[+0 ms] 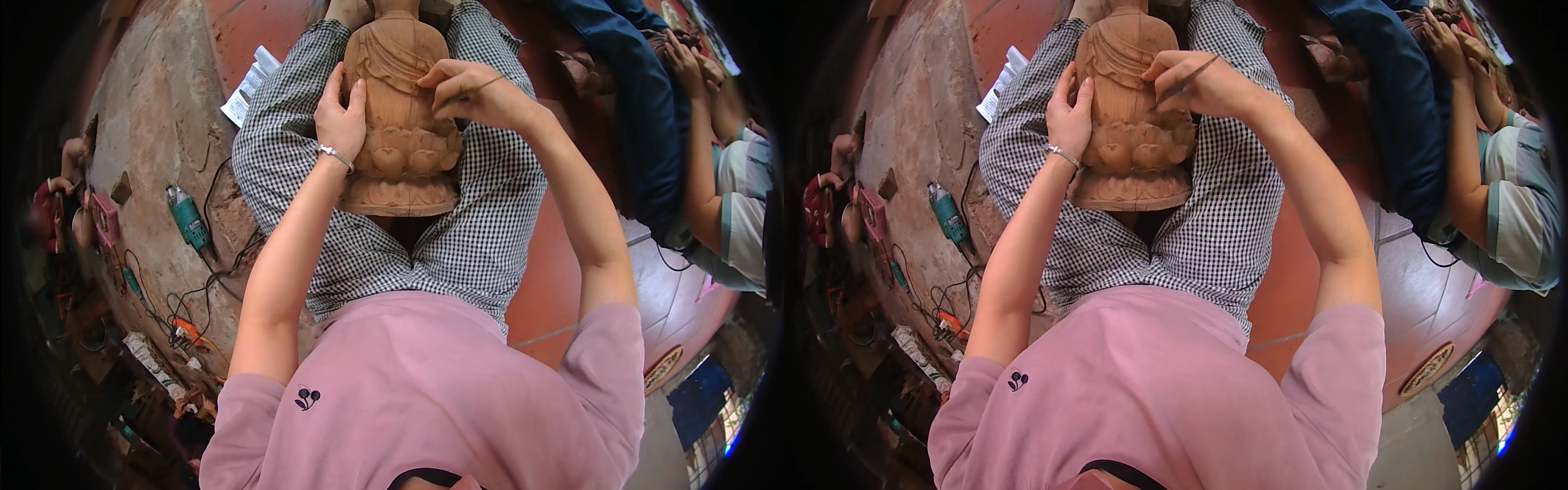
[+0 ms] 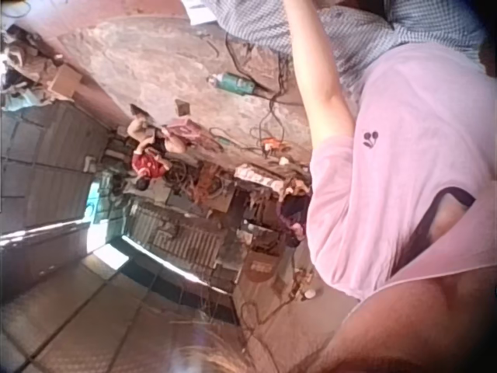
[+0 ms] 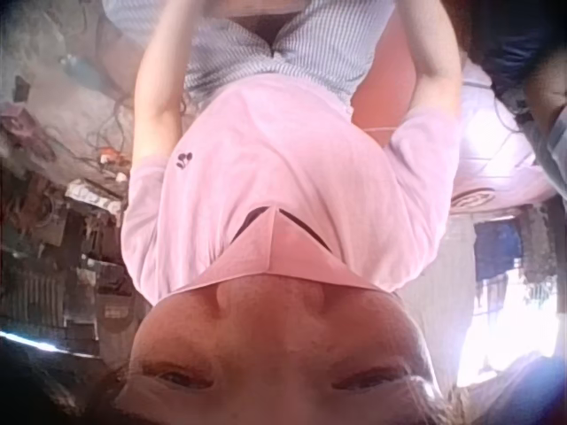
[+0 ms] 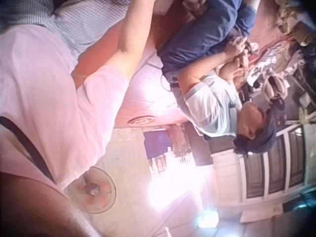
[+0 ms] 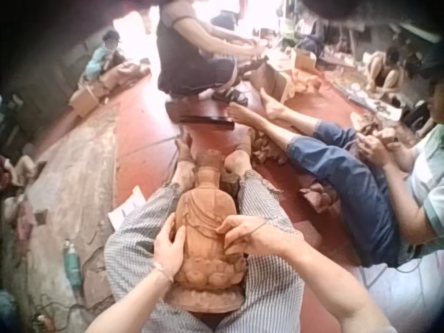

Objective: The person sits on the floor and carves a wooden figurine using a chisel and mallet. They hold the figurine steady with one hand while striking the chisel with the other to shape the wood.

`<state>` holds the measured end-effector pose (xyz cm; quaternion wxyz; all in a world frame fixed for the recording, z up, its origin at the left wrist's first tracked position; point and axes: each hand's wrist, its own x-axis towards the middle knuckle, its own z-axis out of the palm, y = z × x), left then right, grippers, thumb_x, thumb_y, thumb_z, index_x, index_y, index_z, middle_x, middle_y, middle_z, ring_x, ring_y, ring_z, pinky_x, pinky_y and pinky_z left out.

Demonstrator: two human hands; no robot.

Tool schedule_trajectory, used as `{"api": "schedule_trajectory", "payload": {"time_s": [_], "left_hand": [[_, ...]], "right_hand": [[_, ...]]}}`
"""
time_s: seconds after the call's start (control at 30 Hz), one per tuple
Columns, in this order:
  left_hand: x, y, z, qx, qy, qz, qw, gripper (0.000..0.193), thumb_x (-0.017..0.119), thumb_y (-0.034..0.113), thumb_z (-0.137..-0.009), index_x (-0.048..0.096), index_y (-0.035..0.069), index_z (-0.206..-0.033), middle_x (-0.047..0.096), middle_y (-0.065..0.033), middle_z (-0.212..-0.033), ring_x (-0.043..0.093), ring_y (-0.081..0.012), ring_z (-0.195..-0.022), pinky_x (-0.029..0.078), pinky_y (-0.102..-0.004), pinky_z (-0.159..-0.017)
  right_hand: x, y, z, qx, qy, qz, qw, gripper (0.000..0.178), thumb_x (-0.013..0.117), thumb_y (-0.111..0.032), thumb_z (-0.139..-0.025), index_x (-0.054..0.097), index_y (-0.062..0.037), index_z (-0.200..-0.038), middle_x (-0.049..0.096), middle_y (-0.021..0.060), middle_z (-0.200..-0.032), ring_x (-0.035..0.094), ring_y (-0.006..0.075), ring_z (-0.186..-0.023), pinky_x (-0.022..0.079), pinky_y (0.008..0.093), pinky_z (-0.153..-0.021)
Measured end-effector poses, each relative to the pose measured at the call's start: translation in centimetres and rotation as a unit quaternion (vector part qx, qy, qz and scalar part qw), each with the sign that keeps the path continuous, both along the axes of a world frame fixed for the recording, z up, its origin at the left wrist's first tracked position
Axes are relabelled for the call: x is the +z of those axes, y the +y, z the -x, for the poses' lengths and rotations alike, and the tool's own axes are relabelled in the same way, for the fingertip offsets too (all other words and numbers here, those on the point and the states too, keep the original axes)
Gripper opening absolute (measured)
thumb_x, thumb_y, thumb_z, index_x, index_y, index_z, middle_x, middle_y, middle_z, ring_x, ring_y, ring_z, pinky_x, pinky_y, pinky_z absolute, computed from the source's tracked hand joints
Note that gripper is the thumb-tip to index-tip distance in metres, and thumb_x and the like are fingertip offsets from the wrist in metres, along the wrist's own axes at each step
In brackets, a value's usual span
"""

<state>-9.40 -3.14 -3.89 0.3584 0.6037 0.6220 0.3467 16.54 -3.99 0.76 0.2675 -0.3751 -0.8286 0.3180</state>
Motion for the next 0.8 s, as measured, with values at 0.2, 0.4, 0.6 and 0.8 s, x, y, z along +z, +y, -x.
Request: {"api": "schedule_trajectory", "payload": {"time_s": [0.2,0.4,0.6,0.8], "left_hand": [[0.2,0.3,-0.1,-0.008,0.011,-0.028,1.0,0.056,0.062,0.033,-0.096,0.052,0.002,-0.142,0.063,-0.0232,-0.132,0.061,-0.0349,-0.123,0.047,-0.0395,-0.104],[0.0,0.3,-0.1,-0.015,-0.014,0.003,1.0,0.054,0.063,0.027,-0.099,0.05,0.0,-0.144,0.064,-0.0215,-0.132,0.062,-0.0281,-0.122,0.049,-0.035,-0.101],[0.2,0.3,-0.2,-0.01,0.022,-0.029,0.999,0.052,0.063,0.027,-0.099,0.052,0.001,-0.142,0.065,-0.0209,-0.13,0.064,-0.0278,-0.118,0.05,-0.0357,-0.1],[0.6,0.0,-0.3,-0.007,0.013,-0.001,1.0,0.051,0.063,0.026,-0.099,0.052,0.001,-0.142,0.065,-0.0214,-0.13,0.064,-0.0283,-0.118,0.05,-0.0356,-0.099]], "right_hand": [[1.1,1.5,0.2,-0.036,-0.012,0.095,0.995,0.019,0.079,-0.008,-0.078,0.075,-0.003,-0.095,0.073,0.0067,-0.101,0.07,0.0219,-0.094,0.058,0.0307,-0.088],[0.7,-0.3,0.7,-0.036,-0.011,0.041,0.998,0.017,0.08,-0.01,-0.078,0.074,-0.0024,-0.092,0.071,0.007,-0.111,0.069,0.0224,-0.1,0.058,0.0324,-0.083],[1.3,0.8,1.2,-0.096,-0.022,0.143,0.985,0.017,0.08,-0.009,-0.079,0.075,-0.0028,-0.094,0.072,0.0072,-0.101,0.069,0.0227,-0.096,0.058,0.0314,-0.081],[1.8,-1.4,2.3,-0.079,-0.052,0.024,0.995,0.019,0.081,-0.009,-0.078,0.074,-0.0032,-0.094,0.069,0.009,-0.101,0.067,0.0252,-0.091,0.056,0.0337,-0.079]]}}
